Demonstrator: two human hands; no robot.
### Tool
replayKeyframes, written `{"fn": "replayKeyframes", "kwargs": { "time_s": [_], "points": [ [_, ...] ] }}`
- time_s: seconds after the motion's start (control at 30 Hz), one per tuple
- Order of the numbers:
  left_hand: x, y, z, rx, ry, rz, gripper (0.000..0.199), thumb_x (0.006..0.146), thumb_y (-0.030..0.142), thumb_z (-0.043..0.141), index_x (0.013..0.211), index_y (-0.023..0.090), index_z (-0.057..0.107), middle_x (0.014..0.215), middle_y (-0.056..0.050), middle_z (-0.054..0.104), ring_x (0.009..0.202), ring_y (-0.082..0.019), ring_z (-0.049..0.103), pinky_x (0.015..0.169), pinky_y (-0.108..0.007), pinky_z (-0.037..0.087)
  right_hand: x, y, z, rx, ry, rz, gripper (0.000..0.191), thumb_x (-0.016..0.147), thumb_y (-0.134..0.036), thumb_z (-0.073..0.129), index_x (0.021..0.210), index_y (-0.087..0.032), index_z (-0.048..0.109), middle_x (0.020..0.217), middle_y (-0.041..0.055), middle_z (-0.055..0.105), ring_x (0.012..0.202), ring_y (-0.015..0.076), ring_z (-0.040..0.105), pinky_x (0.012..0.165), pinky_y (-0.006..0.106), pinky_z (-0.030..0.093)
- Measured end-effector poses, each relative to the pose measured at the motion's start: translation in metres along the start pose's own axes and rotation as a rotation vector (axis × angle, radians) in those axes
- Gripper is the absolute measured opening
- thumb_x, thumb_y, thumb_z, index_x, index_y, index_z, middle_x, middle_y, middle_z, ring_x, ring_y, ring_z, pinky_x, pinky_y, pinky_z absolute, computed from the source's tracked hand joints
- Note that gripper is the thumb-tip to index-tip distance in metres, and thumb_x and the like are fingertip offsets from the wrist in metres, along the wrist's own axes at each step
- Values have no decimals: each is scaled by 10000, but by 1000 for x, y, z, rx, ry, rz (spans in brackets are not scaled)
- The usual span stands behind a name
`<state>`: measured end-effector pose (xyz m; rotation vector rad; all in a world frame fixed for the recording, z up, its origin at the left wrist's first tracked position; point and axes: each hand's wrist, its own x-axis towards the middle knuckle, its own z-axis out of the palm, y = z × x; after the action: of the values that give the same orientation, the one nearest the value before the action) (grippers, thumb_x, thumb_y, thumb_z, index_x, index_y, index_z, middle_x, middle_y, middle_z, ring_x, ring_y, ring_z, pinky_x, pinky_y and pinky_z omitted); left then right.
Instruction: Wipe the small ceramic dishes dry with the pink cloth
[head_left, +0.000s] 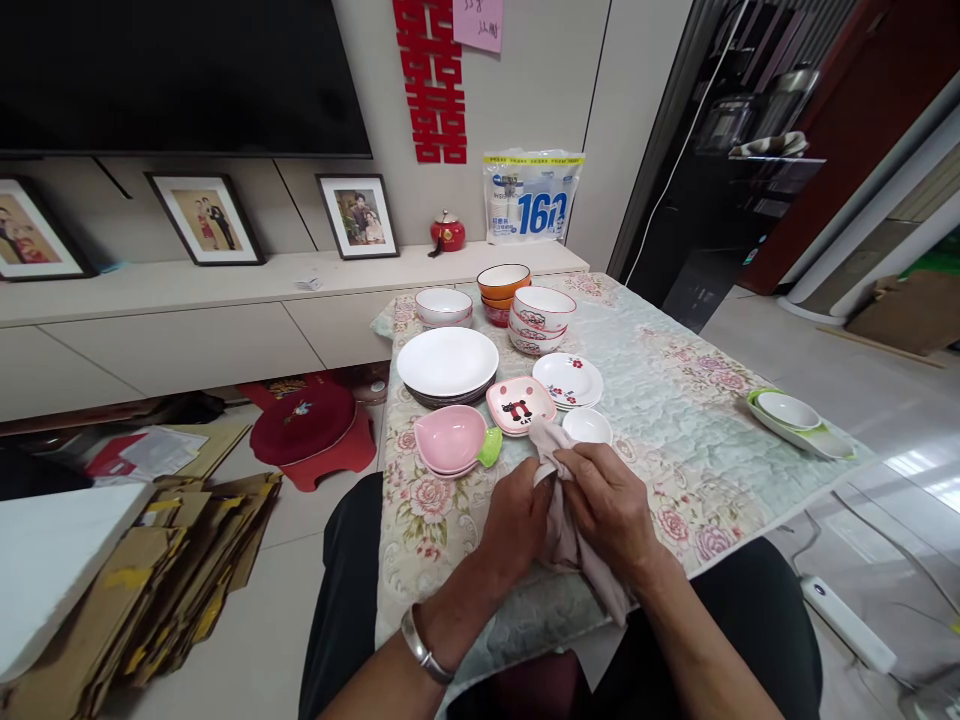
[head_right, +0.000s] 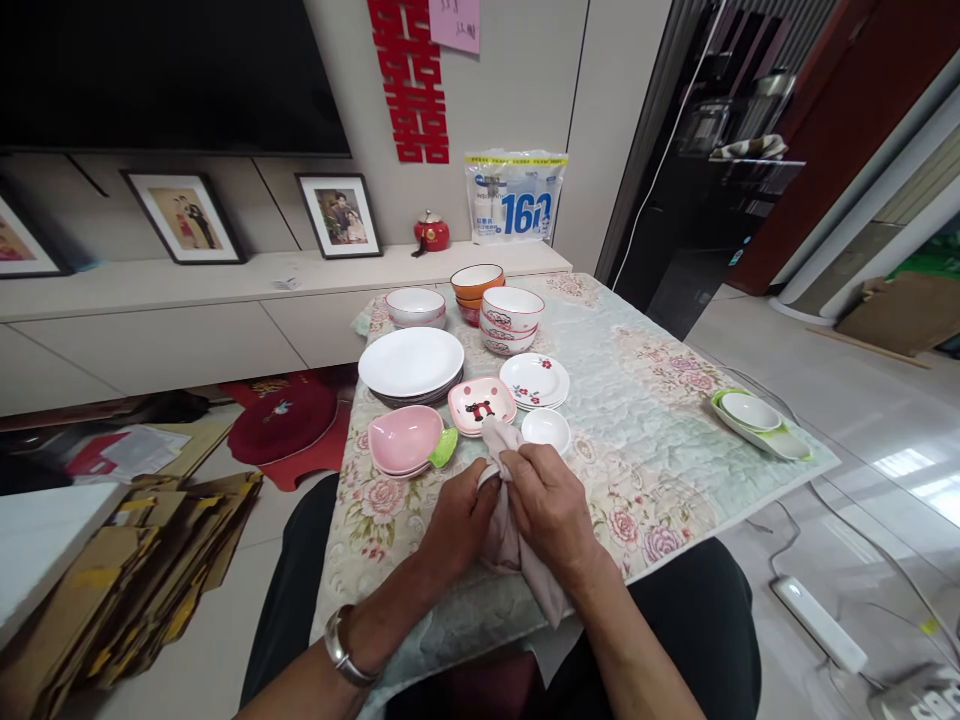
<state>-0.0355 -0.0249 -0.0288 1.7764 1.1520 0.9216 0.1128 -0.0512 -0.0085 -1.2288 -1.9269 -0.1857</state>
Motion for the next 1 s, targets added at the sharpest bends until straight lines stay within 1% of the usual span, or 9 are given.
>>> {"fn": "replayKeyframes", "kwargs": {
  "time_s": [0.1, 0.23, 0.33, 0.5, 0.6, 0.67, 0.83, 0.93, 1.0],
  "points": [
    [1, -3, -1, -56, 29, -2, 230, 956, 339, 389, 829, 211, 530, 755, -24, 597, 722, -199, 546, 679, -319, 410, 2, -1, 3, 105, 3, 122, 233, 960, -155, 519, 1167, -203, 617, 979, 83, 639, 906, 205, 633, 787, 325, 520],
    [3, -2, -2, -162, 97, 47, 180, 951, 285, 411, 953, 192, 566, 906, -49, 644, 864, -202, 583, 816, -327, 435, 2, 2, 8, 193, -25, 297, 94, 953, -241, 572, 973, -194, 651, 830, 37, 619, 783, 192, 609, 687, 301, 482],
    [2, 1, -3, -200, 89, 75, 174, 949, 268, 425, 1012, 194, 569, 965, -49, 650, 913, -199, 584, 847, -323, 434, 0, 4, 9, 190, -39, 356, 118, 953, -263, 577, 887, -189, 642, 781, 21, 599, 730, 177, 591, 652, 286, 461],
    [0, 1, -1, -45, 8, 70, 142, 921, 263, 464, 816, 208, 542, 732, -3, 561, 701, -187, 520, 673, -309, 400, -5, 5, 6, 10, -15, 146, 161, 965, -172, 497, 1042, -174, 638, 910, 71, 636, 817, 191, 629, 712, 287, 489],
    [0, -2, 1, 29, 31, 103, 143, 913, 227, 444, 799, 210, 528, 757, -22, 572, 723, -199, 532, 697, -327, 404, -5, 3, 5, -38, -47, 40, 225, 961, -133, 472, 1108, -187, 634, 961, 80, 640, 834, 183, 642, 717, 270, 500],
    [0, -2, 1, 6, 44, 118, 161, 935, 245, 425, 830, 208, 541, 800, -39, 599, 761, -208, 556, 726, -335, 423, -4, 1, 5, -2, -32, 47, 223, 965, -140, 483, 1122, -189, 633, 966, 79, 638, 852, 182, 642, 739, 270, 503],
    [2, 4, -2, -128, 151, 136, 166, 962, 248, 439, 975, 199, 597, 952, -70, 649, 918, -218, 599, 860, -349, 456, 2, -2, 9, 226, -7, 284, 88, 952, -233, 567, 916, -196, 638, 818, 22, 613, 777, 175, 602, 696, 275, 478],
    [2, 7, -4, -156, 198, 153, 173, 953, 214, 457, 1027, 211, 614, 1021, -68, 651, 998, -221, 592, 942, -364, 436, 1, -1, 12, 324, -63, 416, 196, 960, -283, 559, 782, -204, 586, 730, -14, 567, 683, 153, 557, 619, 259, 446],
    [2, 8, -4, -162, 185, 163, 176, 945, 200, 463, 1038, 213, 613, 1036, -67, 648, 1016, -222, 586, 955, -369, 429, -1, 1, 13, 299, -68, 426, 212, 961, -293, 555, 769, -204, 576, 717, -17, 560, 672, 152, 552, 611, 259, 439]
  ]
}}
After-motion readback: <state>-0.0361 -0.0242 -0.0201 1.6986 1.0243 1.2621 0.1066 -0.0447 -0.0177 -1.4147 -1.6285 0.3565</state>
